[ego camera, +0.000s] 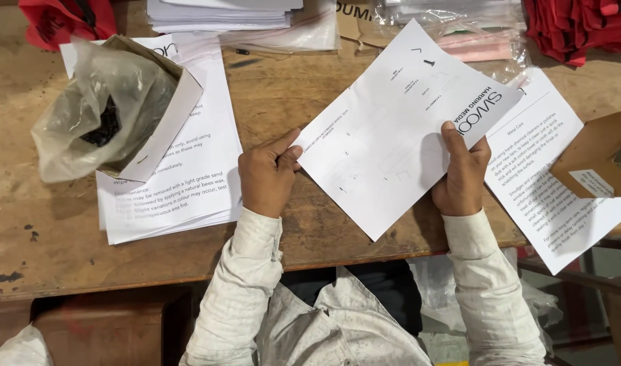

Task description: The recorder is packaging furniture hardware and care instruction sheets into red bags and white envelopes at a workbench.

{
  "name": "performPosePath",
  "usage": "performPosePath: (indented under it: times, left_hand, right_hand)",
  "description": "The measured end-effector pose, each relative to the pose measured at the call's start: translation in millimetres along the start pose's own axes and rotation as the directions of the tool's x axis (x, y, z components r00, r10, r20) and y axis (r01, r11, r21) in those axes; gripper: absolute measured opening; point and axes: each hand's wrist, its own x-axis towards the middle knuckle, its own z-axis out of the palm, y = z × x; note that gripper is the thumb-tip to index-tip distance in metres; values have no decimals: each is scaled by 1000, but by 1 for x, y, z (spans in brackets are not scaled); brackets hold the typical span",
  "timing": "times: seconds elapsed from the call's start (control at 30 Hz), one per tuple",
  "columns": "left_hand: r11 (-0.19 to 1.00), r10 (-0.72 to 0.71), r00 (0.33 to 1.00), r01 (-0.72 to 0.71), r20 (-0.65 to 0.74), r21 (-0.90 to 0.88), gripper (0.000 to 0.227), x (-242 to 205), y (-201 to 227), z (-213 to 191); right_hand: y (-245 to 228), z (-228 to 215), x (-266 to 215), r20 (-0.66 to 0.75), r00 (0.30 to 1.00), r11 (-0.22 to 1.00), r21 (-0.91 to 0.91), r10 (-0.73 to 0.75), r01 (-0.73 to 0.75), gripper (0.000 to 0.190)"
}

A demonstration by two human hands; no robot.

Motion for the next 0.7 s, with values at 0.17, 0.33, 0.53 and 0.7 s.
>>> performPosePath:
  times: [0.17,0.33,0.53,0.7]
  left_hand:
    - [999,-1,1000,1,10,35,27,-1,2,-1]
    - [997,-56,998,56,8,60,28,-2,7,-2]
    - [993,-37,998,31,54,112,27,-6,7,-5]
    - [993,-68,996,61,64,102,28,-9,8,-4]
  right_hand:
    - [6,-11,2,12,1000,1000,21,5,-6,33]
    - [-1,-6,0,19,1000,998,61,19,-20,35]
    - [-2,-6,0,12,998,993,107,54,-55,31]
    - [4,-15,4,-3,998,996,62,63,-63,35]
